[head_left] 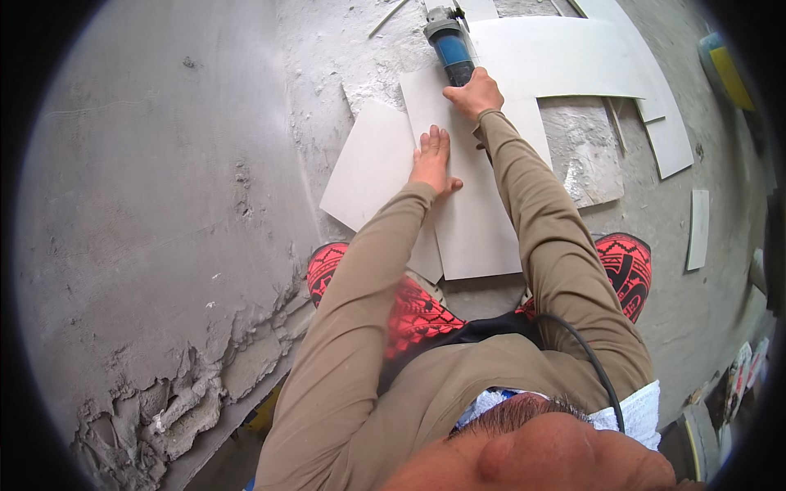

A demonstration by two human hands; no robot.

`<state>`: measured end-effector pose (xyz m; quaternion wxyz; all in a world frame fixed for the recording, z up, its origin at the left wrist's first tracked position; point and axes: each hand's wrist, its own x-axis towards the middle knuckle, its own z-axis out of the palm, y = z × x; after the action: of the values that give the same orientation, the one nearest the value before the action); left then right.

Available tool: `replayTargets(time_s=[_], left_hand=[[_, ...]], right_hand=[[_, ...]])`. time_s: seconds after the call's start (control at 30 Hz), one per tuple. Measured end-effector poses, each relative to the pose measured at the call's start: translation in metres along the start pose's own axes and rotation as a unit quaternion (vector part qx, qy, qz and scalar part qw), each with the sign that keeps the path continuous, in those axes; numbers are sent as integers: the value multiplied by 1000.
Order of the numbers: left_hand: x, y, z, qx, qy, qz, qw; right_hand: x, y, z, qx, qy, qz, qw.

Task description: The person uses an angle grinder to cut a white rectangular tile on a concrete floor. After cutting, the person lifts and separates the cut pieces, then places the tile pieces aside.

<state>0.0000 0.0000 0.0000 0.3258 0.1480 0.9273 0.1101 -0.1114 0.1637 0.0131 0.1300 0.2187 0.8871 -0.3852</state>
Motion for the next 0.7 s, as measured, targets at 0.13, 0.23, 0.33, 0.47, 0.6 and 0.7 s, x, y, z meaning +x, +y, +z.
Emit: replayTargets(time_s=[0.13, 0.23, 0.33, 0.47, 0.6, 0.7], left_hand=[[2, -4, 0, -2, 12, 2, 1000], [3, -5, -2, -7, 14, 4, 1000], [3, -5, -2, -7, 15, 3, 1000], [3, -4, -2, -6, 19, 5, 1000], [4, -1, -2, -5, 14, 2, 1000], [6, -1, -1, -1, 15, 3, 1000]], right_hand=[[2, -4, 1, -2, 0, 1, 1000], [4, -5, 3, -5, 8, -2, 1000], [3, -6, 4, -5, 6, -3, 1000], [4, -6, 2, -6, -2, 1, 1000], [5, -3, 5, 5, 18, -3, 1000], [6, 0, 9, 12, 39, -9, 999]])
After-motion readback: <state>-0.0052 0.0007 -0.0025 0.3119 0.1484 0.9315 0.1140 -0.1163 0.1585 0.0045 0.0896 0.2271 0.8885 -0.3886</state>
